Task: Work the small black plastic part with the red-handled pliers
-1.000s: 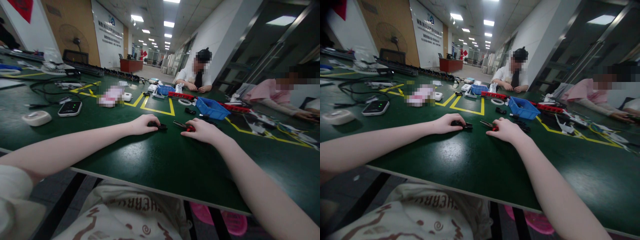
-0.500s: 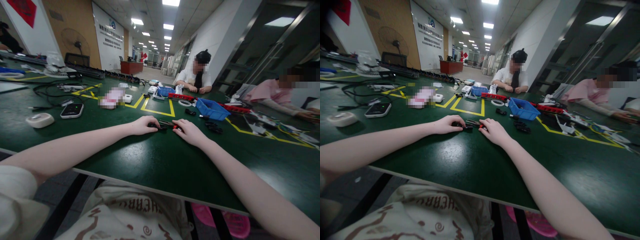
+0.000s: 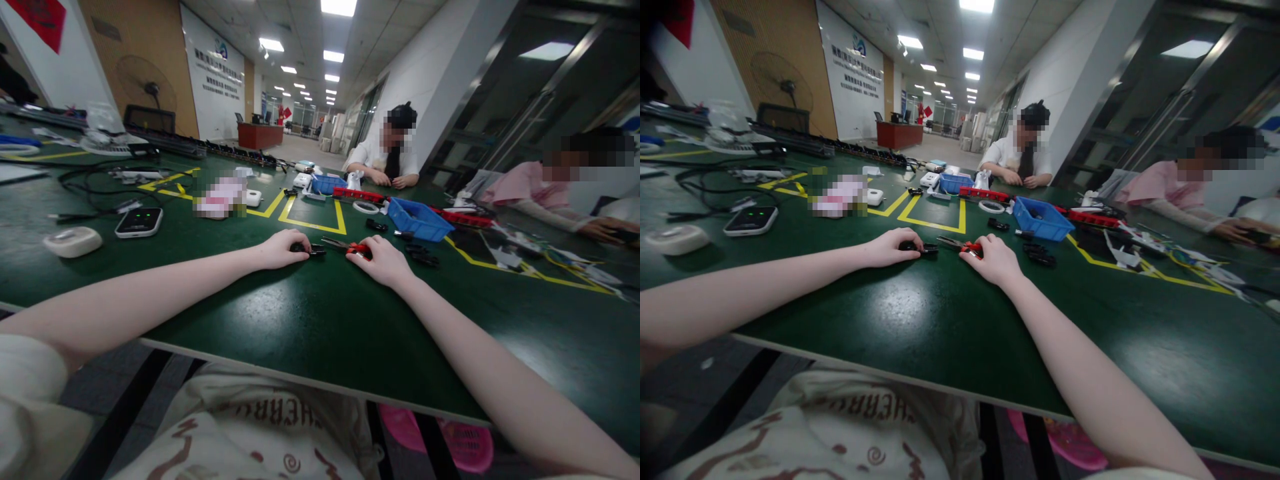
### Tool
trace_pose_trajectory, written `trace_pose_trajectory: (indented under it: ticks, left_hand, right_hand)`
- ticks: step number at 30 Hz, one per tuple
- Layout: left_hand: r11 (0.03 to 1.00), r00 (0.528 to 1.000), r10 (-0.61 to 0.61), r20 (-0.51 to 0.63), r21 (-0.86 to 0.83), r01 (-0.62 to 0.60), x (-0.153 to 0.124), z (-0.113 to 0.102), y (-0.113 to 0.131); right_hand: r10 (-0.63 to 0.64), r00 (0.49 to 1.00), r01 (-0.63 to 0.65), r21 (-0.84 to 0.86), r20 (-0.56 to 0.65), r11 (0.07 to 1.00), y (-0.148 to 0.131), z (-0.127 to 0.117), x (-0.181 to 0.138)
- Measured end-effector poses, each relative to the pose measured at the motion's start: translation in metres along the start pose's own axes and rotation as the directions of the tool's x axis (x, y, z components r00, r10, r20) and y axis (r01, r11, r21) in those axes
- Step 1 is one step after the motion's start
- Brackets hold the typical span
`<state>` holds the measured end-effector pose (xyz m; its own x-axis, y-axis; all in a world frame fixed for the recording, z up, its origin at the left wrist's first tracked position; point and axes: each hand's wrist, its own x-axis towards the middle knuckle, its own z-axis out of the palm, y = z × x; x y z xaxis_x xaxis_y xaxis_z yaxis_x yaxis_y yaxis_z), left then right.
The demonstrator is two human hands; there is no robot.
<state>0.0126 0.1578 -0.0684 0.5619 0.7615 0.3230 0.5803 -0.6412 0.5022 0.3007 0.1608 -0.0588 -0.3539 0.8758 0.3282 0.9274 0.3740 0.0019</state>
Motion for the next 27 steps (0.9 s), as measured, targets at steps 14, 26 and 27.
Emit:
trace_pose_trajectory:
  ticks: [14, 26, 27]
  left_hand:
    - [0.995, 0.995, 0.088, -0.057, -0.046, -0.090, -0.003, 0.002, 0.005]
    - [0.990, 0.985, 0.142, -0.098, -0.003, -0.143, -0.004, 0.004, 0.006]
    - [0.988, 0.983, 0.152, -0.102, 0.000, -0.153, -0.004, 0.004, 0.006]
  right_hand:
    - [-0.278, 0.930, 0.291, 0.019, -0.241, 0.957, -0.008, -0.013, -0.008]
    - [-0.393, 0.879, 0.400, -0.031, -0.270, 0.916, -0.010, -0.014, -0.009]
    - [-0.409, 0.866, 0.415, -0.043, -0.288, 0.909, -0.009, -0.013, -0.008]
